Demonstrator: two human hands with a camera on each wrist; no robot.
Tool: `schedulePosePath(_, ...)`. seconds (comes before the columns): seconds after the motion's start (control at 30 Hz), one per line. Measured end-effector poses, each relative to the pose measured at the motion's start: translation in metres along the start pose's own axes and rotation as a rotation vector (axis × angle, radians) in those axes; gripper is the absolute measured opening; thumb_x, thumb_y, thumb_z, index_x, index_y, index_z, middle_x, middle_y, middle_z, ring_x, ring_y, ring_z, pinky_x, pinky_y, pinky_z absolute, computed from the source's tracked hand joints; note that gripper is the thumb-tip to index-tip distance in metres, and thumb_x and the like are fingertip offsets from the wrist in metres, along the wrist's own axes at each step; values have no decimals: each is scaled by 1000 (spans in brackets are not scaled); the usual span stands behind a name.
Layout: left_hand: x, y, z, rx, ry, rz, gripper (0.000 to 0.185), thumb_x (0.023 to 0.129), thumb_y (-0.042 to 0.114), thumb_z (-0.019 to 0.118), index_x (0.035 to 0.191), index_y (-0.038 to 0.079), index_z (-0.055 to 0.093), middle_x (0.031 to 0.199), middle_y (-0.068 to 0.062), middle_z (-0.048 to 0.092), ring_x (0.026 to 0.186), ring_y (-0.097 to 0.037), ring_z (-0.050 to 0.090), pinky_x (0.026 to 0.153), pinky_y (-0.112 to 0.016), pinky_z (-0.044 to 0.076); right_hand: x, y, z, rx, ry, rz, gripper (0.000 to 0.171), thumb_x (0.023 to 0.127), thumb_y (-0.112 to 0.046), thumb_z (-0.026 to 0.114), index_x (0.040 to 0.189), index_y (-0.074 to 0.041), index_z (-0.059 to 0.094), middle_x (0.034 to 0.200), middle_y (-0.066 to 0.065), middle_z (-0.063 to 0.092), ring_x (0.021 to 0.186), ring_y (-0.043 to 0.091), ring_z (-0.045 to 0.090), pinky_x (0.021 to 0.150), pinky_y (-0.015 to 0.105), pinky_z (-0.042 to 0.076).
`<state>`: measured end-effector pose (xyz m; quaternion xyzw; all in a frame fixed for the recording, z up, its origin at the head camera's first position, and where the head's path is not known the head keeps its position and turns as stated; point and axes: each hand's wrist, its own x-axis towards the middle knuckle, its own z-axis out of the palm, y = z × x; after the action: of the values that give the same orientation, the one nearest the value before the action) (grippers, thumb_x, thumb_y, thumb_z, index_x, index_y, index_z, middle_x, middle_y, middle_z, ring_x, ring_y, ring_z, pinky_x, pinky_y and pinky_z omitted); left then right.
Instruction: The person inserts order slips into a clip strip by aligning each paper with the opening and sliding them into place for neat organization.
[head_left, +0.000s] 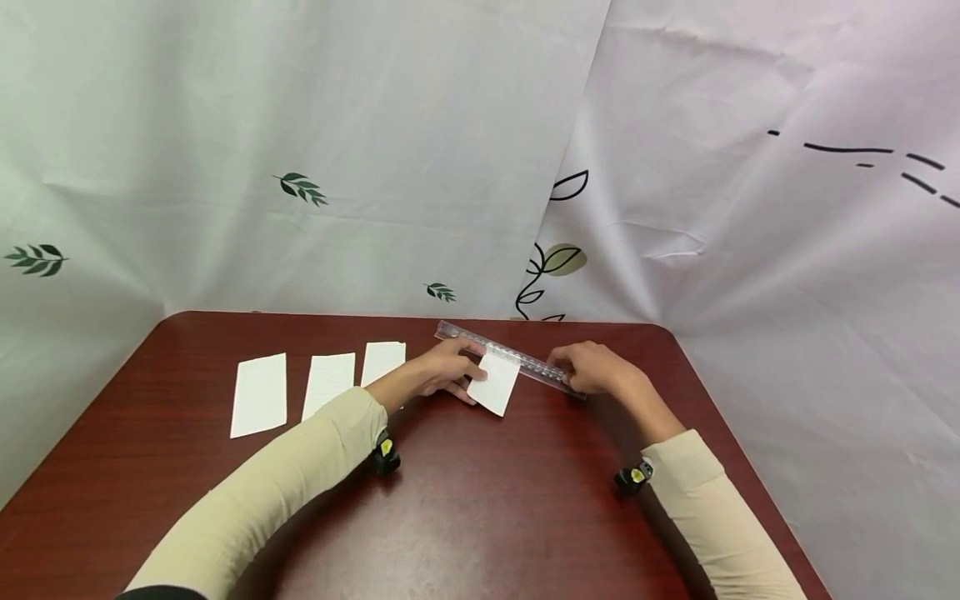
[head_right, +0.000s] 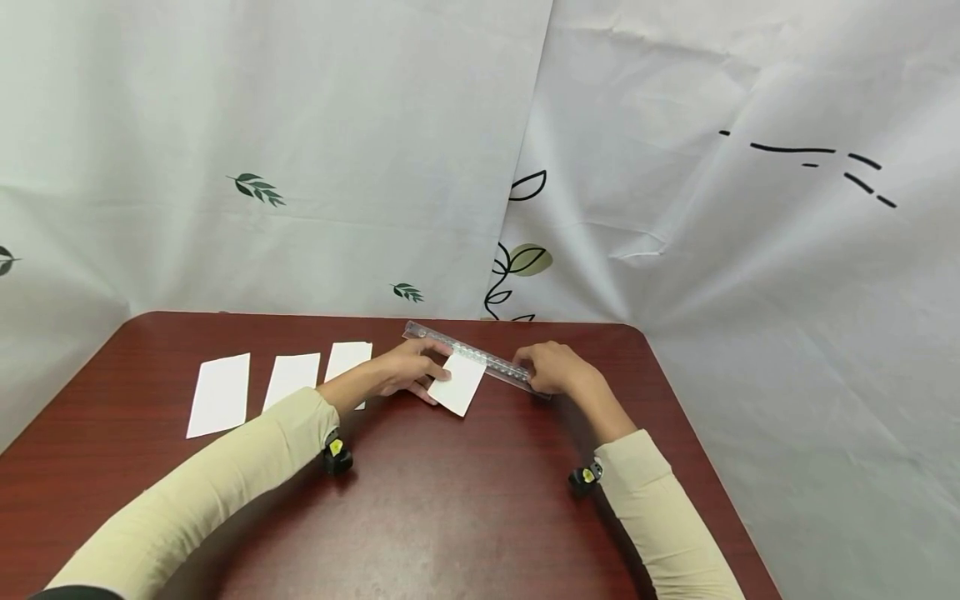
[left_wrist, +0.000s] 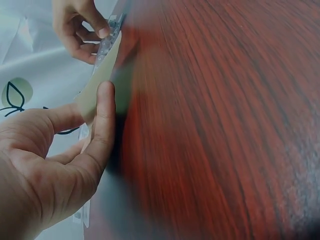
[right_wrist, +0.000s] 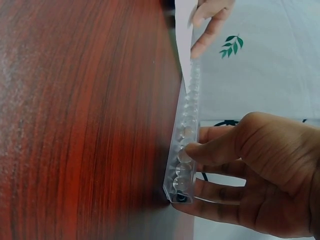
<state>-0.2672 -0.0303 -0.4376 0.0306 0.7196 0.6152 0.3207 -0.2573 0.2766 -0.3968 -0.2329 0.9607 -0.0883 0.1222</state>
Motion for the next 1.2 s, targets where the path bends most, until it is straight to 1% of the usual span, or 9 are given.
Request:
schedulePosePath(0.33, -1, 4, 10, -1, -16, 13, 56, 108, 0, 68, 160, 0, 48, 101, -17, 70, 70, -22, 74, 73, -42, 72, 0, 1, 0, 6, -12, 8, 43, 95, 2, 59, 126, -21, 79, 110, 6, 74, 92, 23, 64, 76, 34, 52)
schedulePosePath(0.43, 1, 5, 14, 1, -15, 17, 54, 108, -1, 67, 160, -1, 49, 100, -18, 71, 67, -22, 75, 71, -41, 71, 0, 2, -2, 25, -17, -8, 44, 94, 1, 58, 125, -21, 79, 106, 6, 73, 90, 23, 64, 75, 35, 52)
schedulePosePath(0.47, 1, 6, 16, 0, -15, 16, 54, 109, -1, 67, 159, -1, 49, 100, -18, 72, 66, -21, 75, 70, -40, 71, 2, 11, 3, 33, -3, -39, 43, 94, -1, 57, 125, -23, 79, 105, 4, 72, 89, 21, 62, 73, 34, 51)
schedulePosePath(0.57, 3, 5, 19, -5, -19, 18, 53, 109, -2, 66, 159, -1, 50, 100, -18, 72, 66, -22, 76, 69, -41, 71, 2, 13, 3, 46, -6, -46, 43, 93, -2, 57, 124, -23, 79, 104, 5, 72, 88, 22, 63, 73, 35, 52)
schedulePosePath(0.67, 4, 5, 21, -10, -24, 17, 52, 109, -1, 66, 159, 0, 51, 101, -18, 72, 66, -22, 76, 68, -41, 71, 3, 13, 4, 50, -7, -29, 43, 94, -1, 56, 125, -22, 78, 106, 6, 72, 89, 23, 63, 72, 34, 52)
schedulePosePath(0.7, 4, 5, 22, -12, -26, 16, 52, 109, -1, 66, 159, 0, 50, 101, -18, 72, 66, -22, 76, 68, -40, 71, 1, 5, -1, 44, -20, 0, 43, 94, 1, 57, 125, -20, 79, 107, 7, 72, 90, 24, 64, 73, 35, 53)
schedulePosePath(0.93, 1, 6, 27, 18, -39, 11, 54, 111, 3, 64, 162, 1, 49, 97, -16, 70, 61, -21, 72, 61, -34, 68, 0, 0, -1, 7, -21, 15, 43, 96, 1, 57, 126, -21, 78, 109, 6, 74, 89, 21, 64, 73, 32, 51)
schedulePosePath(1.07, 2, 7, 30, 28, -57, 9, 55, 112, 5, 63, 165, 1, 48, 96, -17, 70, 61, -22, 72, 64, -37, 70, 1, 0, 0, 13, -30, 31, 43, 97, 1, 57, 128, -22, 78, 111, 7, 74, 87, 21, 64, 72, 32, 52)
schedulePosePath(1.2, 3, 8, 32, 42, -48, 5, 54, 112, 6, 63, 164, 1, 49, 96, -17, 70, 62, -23, 72, 66, -40, 71, 2, 1, 1, 15, -36, 31, 43, 98, 0, 58, 129, -21, 78, 111, 8, 74, 88, 22, 63, 71, 32, 51)
